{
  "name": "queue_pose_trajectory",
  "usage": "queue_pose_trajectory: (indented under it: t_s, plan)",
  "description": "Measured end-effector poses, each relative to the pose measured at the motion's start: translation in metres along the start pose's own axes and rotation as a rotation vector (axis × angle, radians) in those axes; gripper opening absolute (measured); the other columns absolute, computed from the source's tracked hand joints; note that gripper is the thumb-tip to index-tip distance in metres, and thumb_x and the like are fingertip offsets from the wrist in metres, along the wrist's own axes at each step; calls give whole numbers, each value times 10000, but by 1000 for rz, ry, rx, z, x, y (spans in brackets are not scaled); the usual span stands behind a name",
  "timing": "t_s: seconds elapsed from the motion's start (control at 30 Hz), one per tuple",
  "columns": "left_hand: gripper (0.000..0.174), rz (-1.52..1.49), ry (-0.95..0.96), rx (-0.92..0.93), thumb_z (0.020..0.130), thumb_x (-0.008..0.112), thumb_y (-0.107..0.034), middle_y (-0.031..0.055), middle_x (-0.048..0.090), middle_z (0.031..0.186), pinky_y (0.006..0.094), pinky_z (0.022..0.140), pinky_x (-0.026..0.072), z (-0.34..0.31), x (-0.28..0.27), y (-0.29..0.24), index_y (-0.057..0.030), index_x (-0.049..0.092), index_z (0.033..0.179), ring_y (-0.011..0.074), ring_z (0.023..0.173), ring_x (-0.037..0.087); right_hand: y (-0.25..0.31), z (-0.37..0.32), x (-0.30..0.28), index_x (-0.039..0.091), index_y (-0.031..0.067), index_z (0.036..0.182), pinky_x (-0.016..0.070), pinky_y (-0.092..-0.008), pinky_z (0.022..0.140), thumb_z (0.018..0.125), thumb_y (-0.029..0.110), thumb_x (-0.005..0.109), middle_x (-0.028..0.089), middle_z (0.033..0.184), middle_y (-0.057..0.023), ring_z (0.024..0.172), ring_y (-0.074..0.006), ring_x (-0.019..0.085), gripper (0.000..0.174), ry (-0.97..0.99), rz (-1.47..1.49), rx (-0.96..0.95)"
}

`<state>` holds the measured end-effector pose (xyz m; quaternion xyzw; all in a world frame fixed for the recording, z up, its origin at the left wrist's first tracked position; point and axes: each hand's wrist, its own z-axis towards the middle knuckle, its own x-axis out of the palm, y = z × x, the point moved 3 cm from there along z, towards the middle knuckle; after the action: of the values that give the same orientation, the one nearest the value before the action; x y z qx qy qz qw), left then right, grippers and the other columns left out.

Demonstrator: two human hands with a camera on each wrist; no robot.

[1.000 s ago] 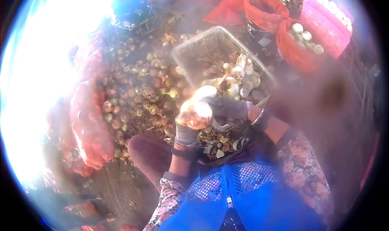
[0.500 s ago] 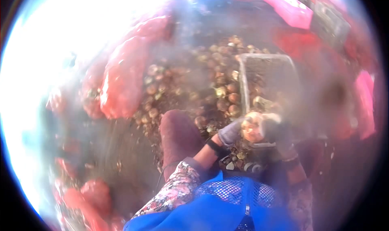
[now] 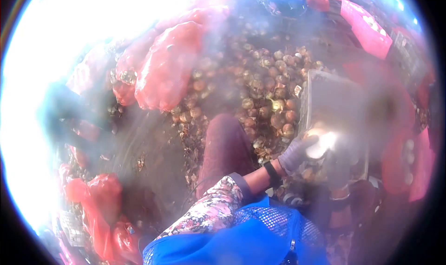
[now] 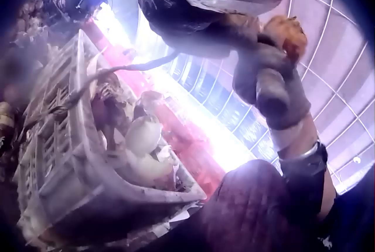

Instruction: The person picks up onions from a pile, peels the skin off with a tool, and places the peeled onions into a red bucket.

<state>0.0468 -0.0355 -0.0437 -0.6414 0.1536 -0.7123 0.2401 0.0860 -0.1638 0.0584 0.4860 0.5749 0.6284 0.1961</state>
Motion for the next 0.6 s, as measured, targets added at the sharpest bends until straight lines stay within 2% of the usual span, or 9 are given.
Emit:
queue_pose_trajectory:
  t_s: [0.1, 0.17, 0.27, 0.37, 0.4, 0.43, 0.47, 0.53, 0.6]
  plan:
    - [574, -322, 81, -76, 955, 617, -379, 136, 583, 1206, 340, 1003, 483, -8, 24, 4, -3, 446, 1354, 225, 1118, 581, -33, 25, -51, 464, 167, 690, 204, -225, 354, 977, 358, 578, 383, 522, 55, 383, -57, 292, 364, 15, 149, 109]
    - [570, -93, -39, 36, 949, 599, -439, 90, 588, 1152, 343, 840, 541, -7, 32, -1, -46, 490, 1347, 188, 994, 603, -31, 26, -57, 511, 166, 724, 219, -224, 357, 975, 333, 593, 399, 538, 59, 410, -52, 312, 312, -1, 223, 87]
    - [639, -474, 240, -47, 950, 536, -518, 92, 591, 1152, 328, 916, 510, 9, -5, -7, -27, 470, 1354, 194, 1030, 594, -49, 54, -116, 619, 140, 906, 283, -193, 392, 947, 302, 654, 459, 613, 69, 464, -32, 358, 171, -274, 437, 53]
    - [679, -238, -50, 100, 942, 525, -543, 97, 597, 1154, 326, 935, 501, 3, 13, -23, -9, 455, 1356, 214, 1037, 596, -32, 42, -112, 623, 90, 962, 348, -186, 423, 917, 301, 692, 564, 709, 44, 495, -30, 427, 227, -16, 661, 112]
    - [661, -277, -212, 126, 952, 547, -476, 103, 616, 1115, 306, 868, 535, 0, 31, -26, 37, 452, 1358, 225, 993, 621, -32, 40, -105, 624, 89, 1002, 357, -191, 418, 929, 362, 650, 604, 756, 3, 482, -40, 441, 284, 76, 204, -113]
    - [686, 127, -166, 185, 941, 546, -507, 110, 604, 1164, 325, 907, 520, 2, 22, -23, 24, 448, 1364, 230, 1042, 608, -39, 41, -95, 625, 88, 1043, 367, -197, 413, 942, 423, 608, 644, 803, -38, 468, -50, 455, 350, 165, -261, -320]
    - [710, 522, -154, 266, 930, 546, -538, 117, 591, 1214, 344, 947, 506, 3, 14, -21, 11, 444, 1369, 235, 1092, 596, -39, 33, -77, 619, 90, 1071, 372, -206, 406, 954, 460, 571, 663, 827, -63, 453, -60, 462, 391, 208, -343, -229]
    - [816, 306, -140, 121, 884, 561, -624, 126, 547, 1286, 382, 1000, 473, -2, 7, -14, -15, 406, 1404, 250, 1159, 558, -31, 8, -38, 601, 98, 1114, 380, -224, 390, 978, 510, 501, 682, 851, -98, 425, -79, 471, 445, 260, -121, 214]
    - [923, 88, -125, -24, 837, 577, -710, 134, 502, 1358, 420, 1054, 439, -1, 7, -10, -41, 369, 1439, 264, 1226, 521, -43, 4, -25, 589, 93, 1119, 367, -228, 376, 992, 483, 484, 675, 835, -90, 409, -73, 450, 424, 267, -95, 202]
